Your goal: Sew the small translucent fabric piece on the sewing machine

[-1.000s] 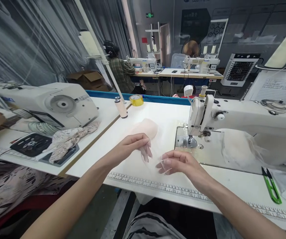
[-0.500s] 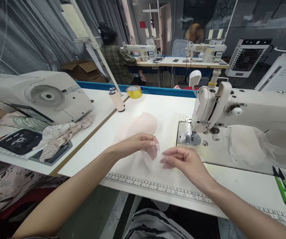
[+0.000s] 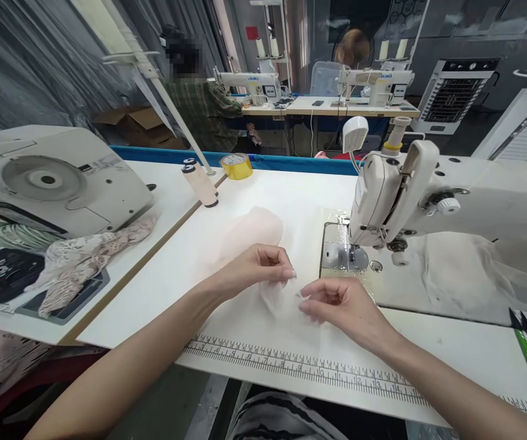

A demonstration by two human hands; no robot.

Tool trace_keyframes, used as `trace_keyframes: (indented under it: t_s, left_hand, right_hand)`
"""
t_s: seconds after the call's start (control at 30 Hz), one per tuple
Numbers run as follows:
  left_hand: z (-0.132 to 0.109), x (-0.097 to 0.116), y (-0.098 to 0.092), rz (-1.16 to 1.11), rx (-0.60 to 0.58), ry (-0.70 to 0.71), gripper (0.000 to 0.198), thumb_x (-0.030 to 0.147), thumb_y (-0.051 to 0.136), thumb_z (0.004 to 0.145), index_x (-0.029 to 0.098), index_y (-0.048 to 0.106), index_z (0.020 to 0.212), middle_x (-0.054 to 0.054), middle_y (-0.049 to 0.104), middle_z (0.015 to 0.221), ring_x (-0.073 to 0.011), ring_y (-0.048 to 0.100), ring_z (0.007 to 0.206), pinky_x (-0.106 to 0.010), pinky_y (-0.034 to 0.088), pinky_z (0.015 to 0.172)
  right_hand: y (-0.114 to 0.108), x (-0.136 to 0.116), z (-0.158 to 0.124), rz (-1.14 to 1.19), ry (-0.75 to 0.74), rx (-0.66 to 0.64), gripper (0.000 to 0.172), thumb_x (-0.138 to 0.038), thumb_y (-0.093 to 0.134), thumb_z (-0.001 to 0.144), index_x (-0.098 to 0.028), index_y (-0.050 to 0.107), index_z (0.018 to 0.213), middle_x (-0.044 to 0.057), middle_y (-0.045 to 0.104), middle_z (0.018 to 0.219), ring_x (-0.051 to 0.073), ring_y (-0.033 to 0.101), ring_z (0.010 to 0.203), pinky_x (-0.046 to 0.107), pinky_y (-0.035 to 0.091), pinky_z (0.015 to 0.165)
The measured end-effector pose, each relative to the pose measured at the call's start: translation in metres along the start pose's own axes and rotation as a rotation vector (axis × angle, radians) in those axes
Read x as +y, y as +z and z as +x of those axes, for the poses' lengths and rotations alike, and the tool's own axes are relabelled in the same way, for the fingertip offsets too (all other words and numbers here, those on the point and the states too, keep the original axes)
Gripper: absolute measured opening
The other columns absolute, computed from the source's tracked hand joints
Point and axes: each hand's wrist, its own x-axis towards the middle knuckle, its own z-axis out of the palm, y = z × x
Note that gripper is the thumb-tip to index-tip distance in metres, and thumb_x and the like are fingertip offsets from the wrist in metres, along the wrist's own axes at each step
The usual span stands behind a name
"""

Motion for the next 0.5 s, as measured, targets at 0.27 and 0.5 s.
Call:
trace_keyframes:
  t_s: [0.27, 0.5]
  left_hand:
    - [-0.02, -0.003, 0.03, 1.029, 0.343, 1.003, 0.008, 0.016, 0.059, 0.086, 0.018, 0.065, 0.081, 0.005, 0.061, 0.057, -0.0055, 0.046, 0.046, -0.022, 0.032, 0.043]
    - [-0.024, -0.013, 0.038, 1.399, 0.308, 1.255, 0.01, 0.008, 0.057, 0.081, 0.013, 0.064, 0.075, 0.006, 0.047, 0.048, -0.0064, 0.036, 0.042, -0.026, 0.022, 0.039]
  right_hand:
    - [-0.004, 0.004, 0.017, -0.088, -0.117, 0.12, 0.022, -0.036, 0.058, 0.082, -0.023, 0.074, 0.092, -0.002, 0.062, 0.053, 0.013, 0.056, 0.049, 0.029, 0.049, 0.054]
    - [-0.008, -0.001, 0.013, 0.148, -0.073, 0.064, 0.022, -0.038, 0.059, 0.084, -0.024, 0.073, 0.094, 0.007, 0.073, 0.094, 0.022, 0.067, 0.09, 0.035, 0.053, 0.076]
